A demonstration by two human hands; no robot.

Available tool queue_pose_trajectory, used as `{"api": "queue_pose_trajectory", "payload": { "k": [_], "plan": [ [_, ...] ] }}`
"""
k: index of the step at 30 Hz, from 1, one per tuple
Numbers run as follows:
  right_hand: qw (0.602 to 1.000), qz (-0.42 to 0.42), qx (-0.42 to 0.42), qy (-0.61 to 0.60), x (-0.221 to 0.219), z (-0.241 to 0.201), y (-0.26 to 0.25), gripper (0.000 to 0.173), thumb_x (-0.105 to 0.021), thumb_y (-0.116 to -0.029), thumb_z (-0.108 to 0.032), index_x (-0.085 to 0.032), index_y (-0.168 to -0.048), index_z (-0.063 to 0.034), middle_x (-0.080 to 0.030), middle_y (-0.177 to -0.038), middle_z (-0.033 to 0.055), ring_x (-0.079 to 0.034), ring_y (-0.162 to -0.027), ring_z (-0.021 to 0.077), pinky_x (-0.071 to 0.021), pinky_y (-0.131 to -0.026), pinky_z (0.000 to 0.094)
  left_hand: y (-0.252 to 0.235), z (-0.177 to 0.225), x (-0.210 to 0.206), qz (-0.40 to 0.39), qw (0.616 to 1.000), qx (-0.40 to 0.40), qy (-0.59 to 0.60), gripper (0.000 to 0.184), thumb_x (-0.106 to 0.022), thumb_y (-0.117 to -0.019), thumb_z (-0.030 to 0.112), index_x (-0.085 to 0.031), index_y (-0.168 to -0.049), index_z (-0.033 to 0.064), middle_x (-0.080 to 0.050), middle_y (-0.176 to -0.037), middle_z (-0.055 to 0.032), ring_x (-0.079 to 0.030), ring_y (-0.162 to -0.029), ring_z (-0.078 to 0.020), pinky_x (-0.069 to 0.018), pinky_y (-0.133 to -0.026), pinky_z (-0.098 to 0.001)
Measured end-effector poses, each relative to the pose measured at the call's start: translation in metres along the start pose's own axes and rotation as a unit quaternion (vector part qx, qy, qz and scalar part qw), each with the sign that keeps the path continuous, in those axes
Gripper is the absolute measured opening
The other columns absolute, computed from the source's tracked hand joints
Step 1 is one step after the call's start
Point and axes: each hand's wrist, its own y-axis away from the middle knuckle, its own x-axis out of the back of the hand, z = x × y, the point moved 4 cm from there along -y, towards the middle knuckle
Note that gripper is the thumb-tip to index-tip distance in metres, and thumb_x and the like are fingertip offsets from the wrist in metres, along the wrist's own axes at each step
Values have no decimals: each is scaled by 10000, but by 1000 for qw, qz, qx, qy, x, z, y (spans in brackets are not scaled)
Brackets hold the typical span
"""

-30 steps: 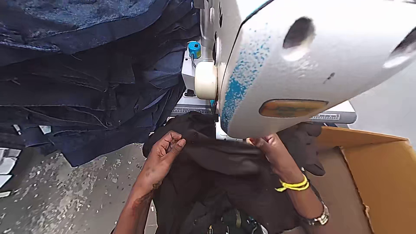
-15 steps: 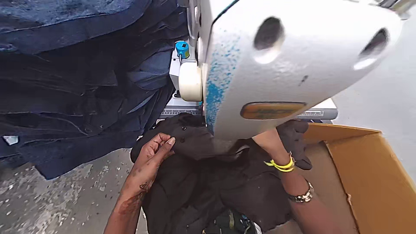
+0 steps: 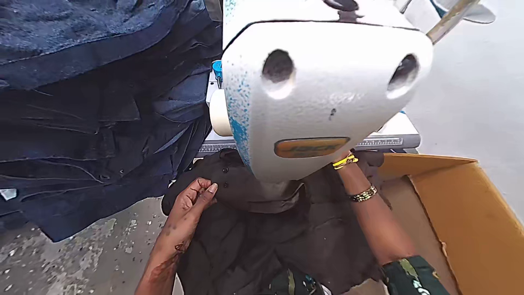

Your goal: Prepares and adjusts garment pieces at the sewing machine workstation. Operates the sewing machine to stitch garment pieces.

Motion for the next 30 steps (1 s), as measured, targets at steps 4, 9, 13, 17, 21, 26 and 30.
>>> {"api": "queue_pose_trajectory", "payload": {
  "k": [4, 9, 13, 17, 21, 26, 30],
  "plan": [
    [993, 5, -45, -106, 60, -22, 36, 185, -705, -938, -96, -739, -1100, -14, -666, -1154, 251, -614, -1109, 474, -448, -854, 638, -3, -1, -3, -2, 1000, 8, 0, 52, -539, -975, 125, -579, -957, 152, -616, -807, 105, -638, -738, -11, -575, -722, -199],
    [985, 74, -44, -146, 61, -5, 50, 246, -710, -950, -197, -720, -1067, 19, -684, -1093, 259, -646, -1046, 469, -477, -819, 620, -10, 5, -8, -19, 999, 10, 25, 83, -507, -987, 89, -551, -978, 158, -624, -836, 108, -645, -744, 2, -578, -701, -179],
    [993, 27, -12, -113, 57, -14, 31, 452, -788, -883, -160, -658, -1275, 22, -624, -1116, 294, -608, -1046, 506, -452, -806, 636, -12, 8, -10, -25, 999, 13, 21, 77, -489, -997, 88, -530, -973, 149, -599, -836, 97, -623, -727, 2, -565, -684, -177],
    [995, 1, -14, -103, 57, -22, 25, 262, -756, -872, -43, -709, -1116, 40, -640, -1114, 297, -607, -1046, 513, -443, -810, 656, -4, 9, -3, -21, 1000, 0, 11, 50, -511, -988, 106, -541, -991, 146, -595, -822, 102, -629, -744, -9, -573, -727, -204],
    [985, 71, -45, -153, 67, -13, 44, 167, -640, -975, -102, -720, -1005, 43, -692, -1028, 272, -661, -1015, 473, -485, -857, 629, 1, 6, 2, -55, 998, -26, 6, 52, -524, -996, 137, -556, -1036, 140, -598, -874, 107, -630, -805, -15, -576, -794, -232],
    [912, 63, -208, -348, 96, -1, 53, 187, -673, -956, -68, -706, -1137, -33, -700, -951, 100, -652, -808, 158, -535, -755, 397, -11, 20, -20, -94, 993, -76, -3, 241, -568, -1014, 212, -604, -1201, 65, -670, -973, 85, -638, -870, 16, -536, -781, -168],
    [948, 161, -9, -274, 130, -49, 57, 130, -672, -921, -107, -726, -941, 10, -710, -864, 135, -692, -776, 224, -560, -692, 405, 44, 50, -17, -433, 868, -241, 32, 362, -503, -1067, 386, -679, -865, 142, -672, -829, 73, -634, -804, 14, -532, -740, -179]
  ]
}}
